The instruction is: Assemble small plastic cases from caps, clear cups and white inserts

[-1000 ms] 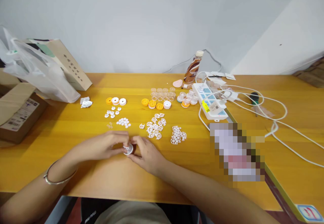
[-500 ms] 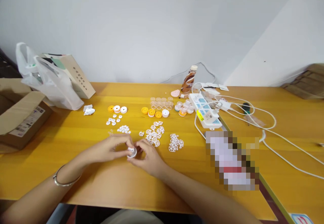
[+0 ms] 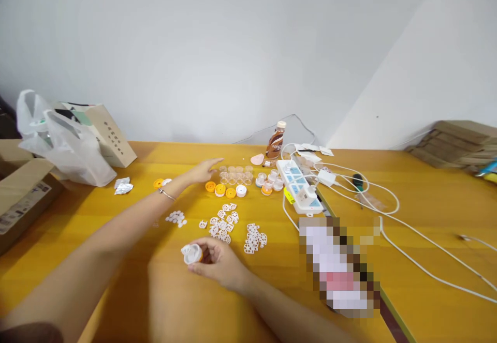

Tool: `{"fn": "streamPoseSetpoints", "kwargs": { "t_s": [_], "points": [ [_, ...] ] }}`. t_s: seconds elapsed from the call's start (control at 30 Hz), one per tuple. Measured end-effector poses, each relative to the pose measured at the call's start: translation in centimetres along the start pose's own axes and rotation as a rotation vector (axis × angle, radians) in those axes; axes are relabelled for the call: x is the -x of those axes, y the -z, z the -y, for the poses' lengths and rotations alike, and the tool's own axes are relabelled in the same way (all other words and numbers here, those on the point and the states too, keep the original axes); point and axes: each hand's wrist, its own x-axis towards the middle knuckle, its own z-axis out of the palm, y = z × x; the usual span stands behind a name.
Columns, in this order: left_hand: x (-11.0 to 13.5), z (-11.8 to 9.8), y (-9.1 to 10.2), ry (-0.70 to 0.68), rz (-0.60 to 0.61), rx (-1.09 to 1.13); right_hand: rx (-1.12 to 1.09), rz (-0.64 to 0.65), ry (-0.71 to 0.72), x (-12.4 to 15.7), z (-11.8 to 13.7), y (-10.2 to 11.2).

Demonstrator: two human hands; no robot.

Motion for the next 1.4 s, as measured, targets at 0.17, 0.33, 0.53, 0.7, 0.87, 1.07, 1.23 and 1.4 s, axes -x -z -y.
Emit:
{"fn": "streamPoseSetpoints", "kwargs": {
  "t_s": [0.17,0.33,0.53,0.7,0.87,1.07,1.23,1.4],
  "points": [
    [-1.5,1.3,-1.7,0.022,0.013,0.041,-0.049,-0.024,-0.034,0.1,-0.1,0.2],
    [-0.2,1.3,-0.6,0.063,-0.081,0.103,-0.079,-0.02,-0.043,0.2,0.0,0.1],
    [6.8,-2.7,4.1,0.019,-0.156,0.279,-0.097,-0.037,0.008,0.1,0.4,0.7],
    [13.1,-7.4,6.6,-0.059,0.16,0.449,-0.049,-0.132,0.069,-0.3,1.8,1.4],
    [14.0,-9.7,6.0,-0.064,0.244,0.333,0.063,-0.136,0.12,-0.2,3.0,1.5],
    [13.6,-9.9,4.6,-0.093,0.325,0.272,0.123,-0.148,0.145,0.2,3.1,1.5],
    [13.7,-10.1,4.2,-0.119,0.32,0.264,0.19,-0.157,0.163,0.3,2.8,1.5],
    [13.8,-10.3,3.9,-0.12,0.319,0.283,0.269,-0.179,0.193,0.4,2.9,1.4]
  ]
}}
